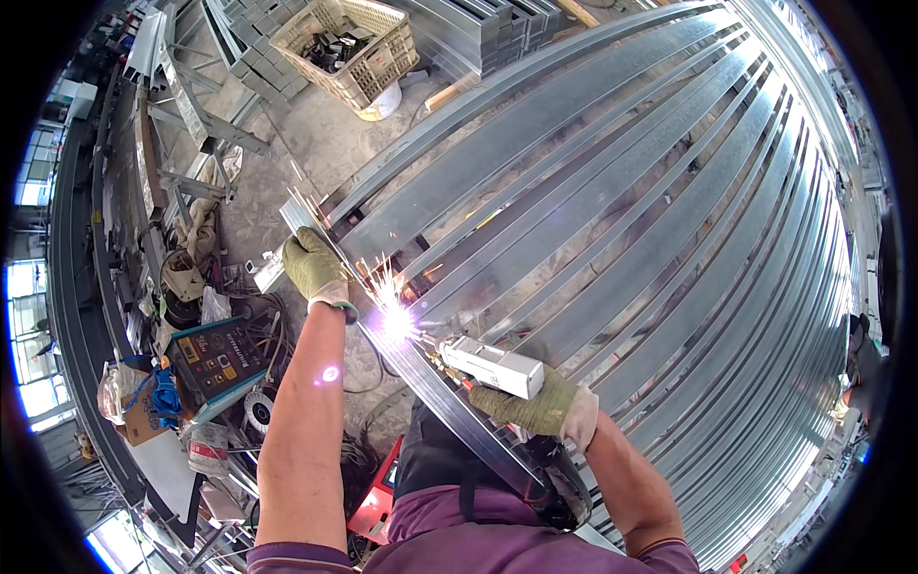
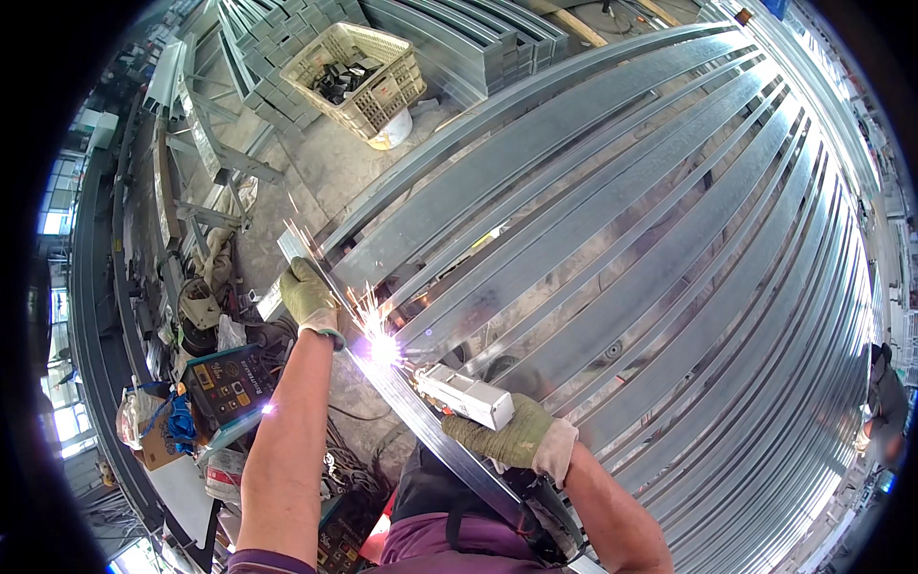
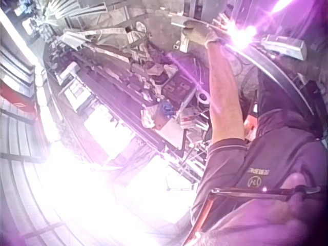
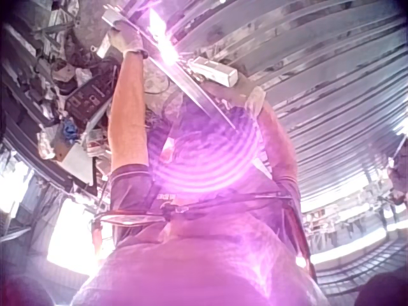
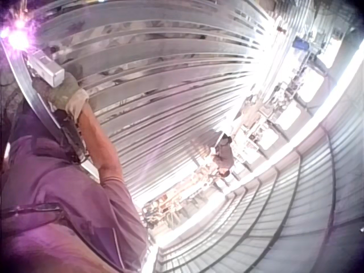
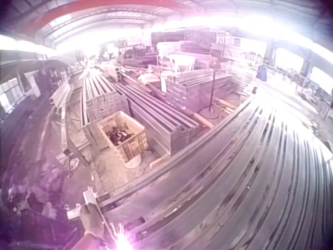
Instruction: The person welds a small metal bracket onto a long metal frame using a handheld welding torch. The person holds the bracket in place with one hand while applying the weld with the other, creating visible sparks along the seam.
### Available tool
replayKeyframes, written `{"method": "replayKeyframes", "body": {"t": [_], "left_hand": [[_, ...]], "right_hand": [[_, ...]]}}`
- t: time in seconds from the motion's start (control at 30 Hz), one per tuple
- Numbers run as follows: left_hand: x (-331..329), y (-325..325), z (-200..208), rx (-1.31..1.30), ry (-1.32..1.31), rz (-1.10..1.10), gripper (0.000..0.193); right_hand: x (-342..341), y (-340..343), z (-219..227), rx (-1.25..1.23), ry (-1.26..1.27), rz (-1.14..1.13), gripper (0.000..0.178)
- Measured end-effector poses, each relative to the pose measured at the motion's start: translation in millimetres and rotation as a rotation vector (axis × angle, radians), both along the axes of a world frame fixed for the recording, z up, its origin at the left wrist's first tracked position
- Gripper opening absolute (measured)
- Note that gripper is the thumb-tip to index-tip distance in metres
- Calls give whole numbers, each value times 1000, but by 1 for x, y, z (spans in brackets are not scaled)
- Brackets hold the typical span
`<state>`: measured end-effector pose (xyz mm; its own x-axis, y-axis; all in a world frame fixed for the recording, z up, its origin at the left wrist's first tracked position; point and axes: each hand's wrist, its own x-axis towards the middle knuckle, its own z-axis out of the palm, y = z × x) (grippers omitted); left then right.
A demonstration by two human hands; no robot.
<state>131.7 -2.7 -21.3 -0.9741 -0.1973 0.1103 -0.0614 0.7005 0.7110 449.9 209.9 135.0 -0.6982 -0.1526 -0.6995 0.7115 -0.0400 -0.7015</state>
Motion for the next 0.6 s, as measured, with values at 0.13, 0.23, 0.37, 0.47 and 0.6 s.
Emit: {"method": "replayKeyframes", "body": {"t": [0.13, 0.23, 0.37, 0.47, 0.6], "left_hand": [[3, 5, 3, -26, 14, 1, 46], [2, 2, 4, -6, -15, -9, 46], [1, 3, 4, -32, -20, 4, 47], [-1, 0, 0, -34, -15, -1, 47], [-1, 1, -2, -24, 11, -14, 48]], "right_hand": [[7, -3, -11, 5, 18, -14, 62], [9, -2, -11, -28, 0, -28, 61], [13, -1, -11, -114, -57, -91, 61], [18, -3, -15, -157, -17, -152, 61], [24, -4, -23, -196, -31, -192, 60]]}}
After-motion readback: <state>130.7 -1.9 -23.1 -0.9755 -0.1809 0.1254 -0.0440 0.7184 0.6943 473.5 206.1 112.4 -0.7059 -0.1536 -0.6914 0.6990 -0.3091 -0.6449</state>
